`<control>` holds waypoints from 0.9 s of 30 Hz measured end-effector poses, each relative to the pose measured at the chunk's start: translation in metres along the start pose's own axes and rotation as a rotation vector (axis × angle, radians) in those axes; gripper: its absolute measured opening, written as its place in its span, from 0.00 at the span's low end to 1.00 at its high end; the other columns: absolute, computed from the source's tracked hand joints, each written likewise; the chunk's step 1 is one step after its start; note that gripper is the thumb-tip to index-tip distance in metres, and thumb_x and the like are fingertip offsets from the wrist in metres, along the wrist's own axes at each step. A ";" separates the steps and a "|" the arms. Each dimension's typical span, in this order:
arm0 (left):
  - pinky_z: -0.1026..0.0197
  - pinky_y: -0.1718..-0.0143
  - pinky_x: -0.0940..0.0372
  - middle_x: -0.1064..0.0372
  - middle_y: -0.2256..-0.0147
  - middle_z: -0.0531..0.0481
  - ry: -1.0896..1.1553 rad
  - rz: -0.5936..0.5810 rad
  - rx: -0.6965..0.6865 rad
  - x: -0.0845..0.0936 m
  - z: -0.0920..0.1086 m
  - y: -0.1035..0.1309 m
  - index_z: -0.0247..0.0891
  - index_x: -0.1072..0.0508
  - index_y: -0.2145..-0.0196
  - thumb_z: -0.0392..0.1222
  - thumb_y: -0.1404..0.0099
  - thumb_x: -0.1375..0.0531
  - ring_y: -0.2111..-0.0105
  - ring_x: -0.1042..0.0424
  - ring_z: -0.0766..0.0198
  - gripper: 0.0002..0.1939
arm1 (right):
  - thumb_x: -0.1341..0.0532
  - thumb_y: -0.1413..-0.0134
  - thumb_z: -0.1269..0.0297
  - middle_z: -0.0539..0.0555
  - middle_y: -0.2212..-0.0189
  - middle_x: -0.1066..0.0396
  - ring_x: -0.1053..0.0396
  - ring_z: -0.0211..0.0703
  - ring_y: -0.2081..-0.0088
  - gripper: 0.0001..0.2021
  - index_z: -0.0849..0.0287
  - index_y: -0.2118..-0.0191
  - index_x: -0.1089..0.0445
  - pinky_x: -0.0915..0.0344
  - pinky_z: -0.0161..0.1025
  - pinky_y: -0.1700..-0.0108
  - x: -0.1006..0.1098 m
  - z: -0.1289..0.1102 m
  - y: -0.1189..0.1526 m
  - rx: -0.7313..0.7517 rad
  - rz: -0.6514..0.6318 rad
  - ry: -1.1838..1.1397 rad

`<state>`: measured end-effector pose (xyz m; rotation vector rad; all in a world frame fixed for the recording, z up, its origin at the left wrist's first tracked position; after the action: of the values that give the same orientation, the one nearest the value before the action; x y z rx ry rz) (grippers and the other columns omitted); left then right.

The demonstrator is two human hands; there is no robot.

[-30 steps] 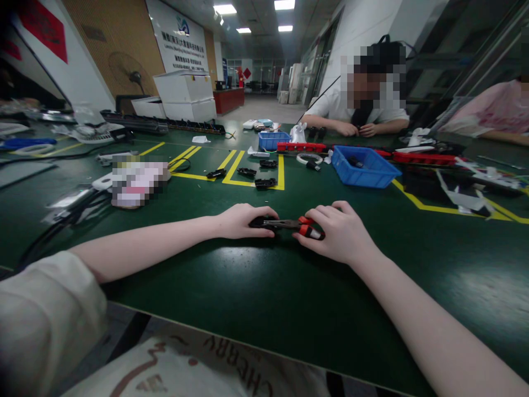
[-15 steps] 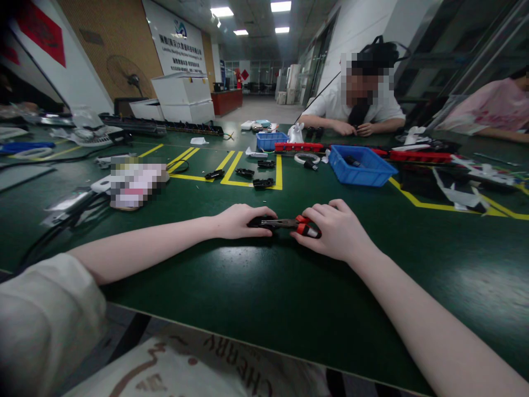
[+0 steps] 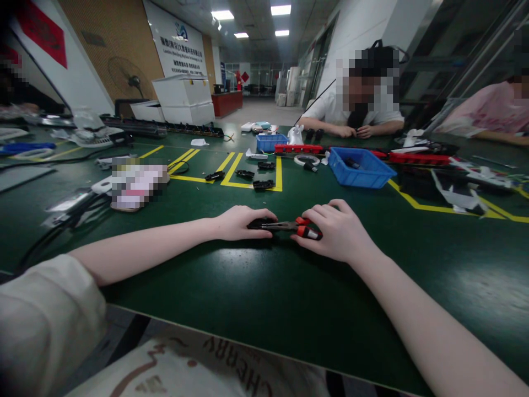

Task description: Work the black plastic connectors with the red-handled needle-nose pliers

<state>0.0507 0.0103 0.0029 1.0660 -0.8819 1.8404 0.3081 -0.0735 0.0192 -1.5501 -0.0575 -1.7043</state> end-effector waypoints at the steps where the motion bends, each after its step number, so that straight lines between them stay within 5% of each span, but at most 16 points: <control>1: 0.64 0.65 0.38 0.23 0.57 0.50 -0.001 0.000 0.001 0.000 0.000 0.000 0.45 0.32 0.42 0.61 0.29 0.43 0.63 0.23 0.60 0.25 | 0.40 0.41 0.46 0.58 0.63 0.22 0.26 0.50 0.64 0.18 0.57 0.59 0.28 0.38 0.51 0.54 0.001 0.000 0.000 0.006 0.007 0.005; 27: 0.64 0.67 0.39 0.22 0.60 0.50 0.034 -0.014 0.006 0.002 0.002 0.000 0.43 0.31 0.44 0.59 0.29 0.43 0.64 0.23 0.61 0.23 | 0.39 0.41 0.46 0.60 0.62 0.22 0.25 0.54 0.62 0.19 0.58 0.58 0.27 0.36 0.54 0.52 0.001 0.007 0.004 -0.053 0.039 0.052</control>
<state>0.0508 0.0093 0.0054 1.0387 -0.8478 1.8457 0.3158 -0.0730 0.0196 -1.5348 0.0443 -1.7269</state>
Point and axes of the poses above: each hand's wrist, its own y-axis away from the middle knuckle, its own x-axis out of the back of the hand, z = x × y, the point moved 1 cm from there along -y, towards the middle knuckle
